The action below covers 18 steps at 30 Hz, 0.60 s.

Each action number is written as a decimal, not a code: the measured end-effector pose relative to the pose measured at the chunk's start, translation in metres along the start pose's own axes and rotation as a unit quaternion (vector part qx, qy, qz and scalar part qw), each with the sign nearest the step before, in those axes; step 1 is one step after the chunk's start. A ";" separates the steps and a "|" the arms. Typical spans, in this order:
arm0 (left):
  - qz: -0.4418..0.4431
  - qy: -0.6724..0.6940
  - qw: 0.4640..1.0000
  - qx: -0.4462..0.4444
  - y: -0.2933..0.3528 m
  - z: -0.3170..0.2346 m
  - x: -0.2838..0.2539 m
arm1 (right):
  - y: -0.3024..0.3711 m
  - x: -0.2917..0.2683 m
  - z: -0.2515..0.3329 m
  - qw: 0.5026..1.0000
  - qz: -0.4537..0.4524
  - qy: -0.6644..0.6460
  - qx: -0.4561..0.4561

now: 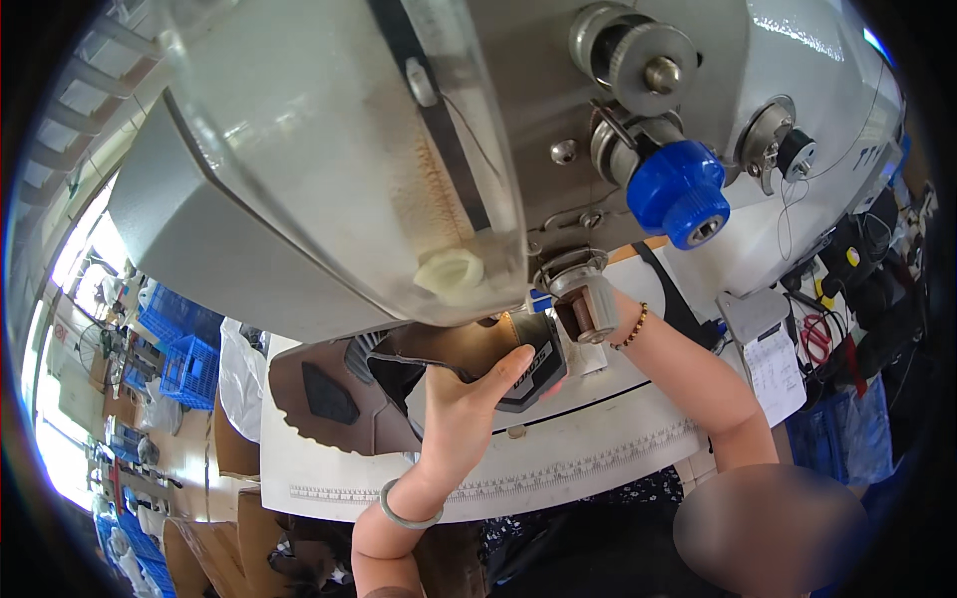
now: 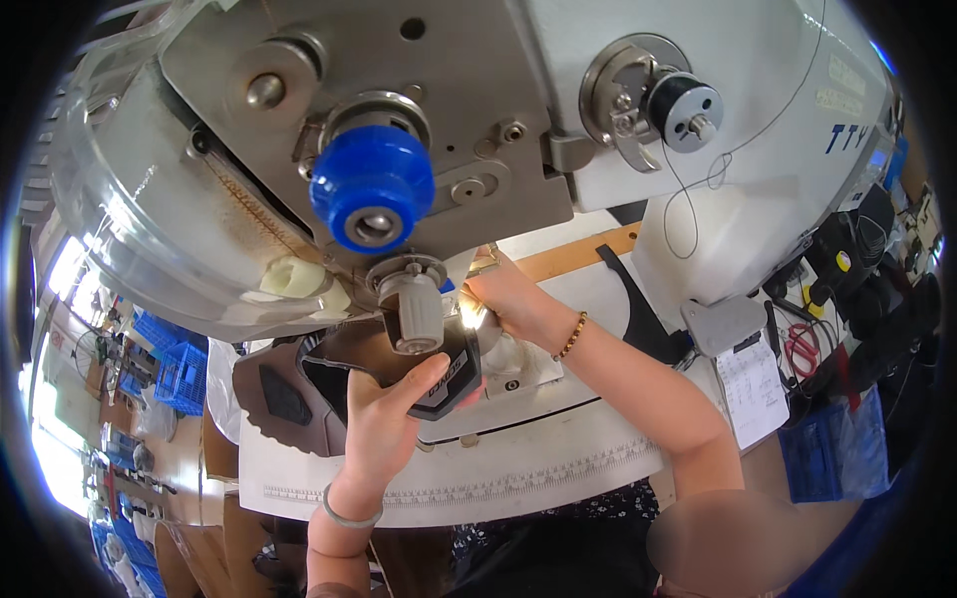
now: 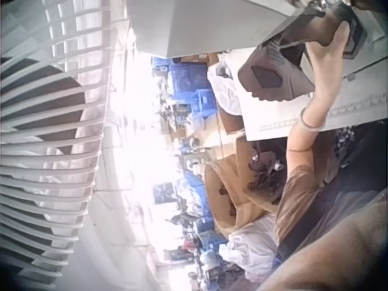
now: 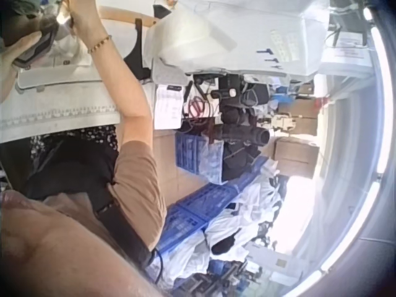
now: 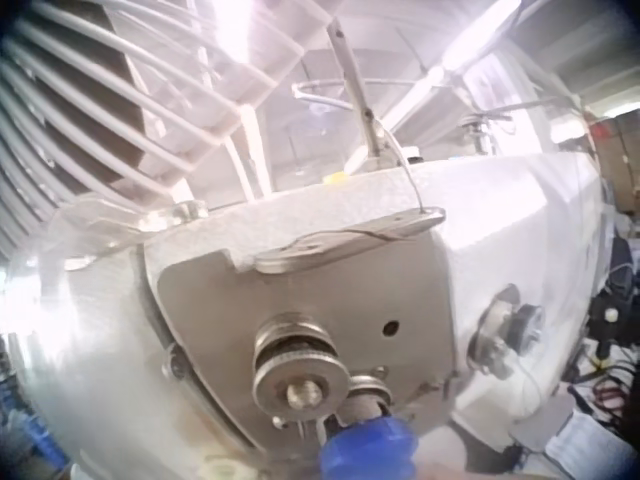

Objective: The person stitches leather boot pieces together using a sewing machine and trims threads with thread snips.

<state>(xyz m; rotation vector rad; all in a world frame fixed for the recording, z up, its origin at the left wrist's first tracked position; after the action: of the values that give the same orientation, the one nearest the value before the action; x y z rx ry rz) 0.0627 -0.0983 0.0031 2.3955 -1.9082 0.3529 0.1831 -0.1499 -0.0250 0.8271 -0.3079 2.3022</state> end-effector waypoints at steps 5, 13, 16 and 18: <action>-0.069 -0.011 0.997 0.026 0.000 0.007 -0.016 | 0.010 0.012 0.007 0.996 -0.031 0.065 0.046; -0.031 0.001 0.999 0.010 -0.004 0.007 -0.015 | -0.001 -0.001 -0.006 0.999 -0.003 0.023 0.033; -0.029 0.044 0.998 -0.017 -0.005 0.007 -0.017 | 0.001 0.001 -0.002 1.000 -0.005 0.015 -0.004; -0.031 0.072 0.996 -0.034 -0.006 0.008 -0.022 | 0.010 0.002 0.002 0.996 -0.068 0.050 -0.007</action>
<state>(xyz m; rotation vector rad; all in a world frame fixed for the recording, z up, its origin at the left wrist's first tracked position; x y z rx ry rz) 0.0645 -0.0770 -0.0087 2.3109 -1.7535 0.4380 0.1764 -0.1569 -0.0226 0.7022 -0.2174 2.2035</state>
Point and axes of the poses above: each hand's wrist, its own y-axis away from the middle knuckle, its own x-axis out of the palm, z = x × y, the point moved 9 cm from there along -y, towards the middle knuckle, and after that the axes turned 2 degrees about z, right-handed, at the moved point
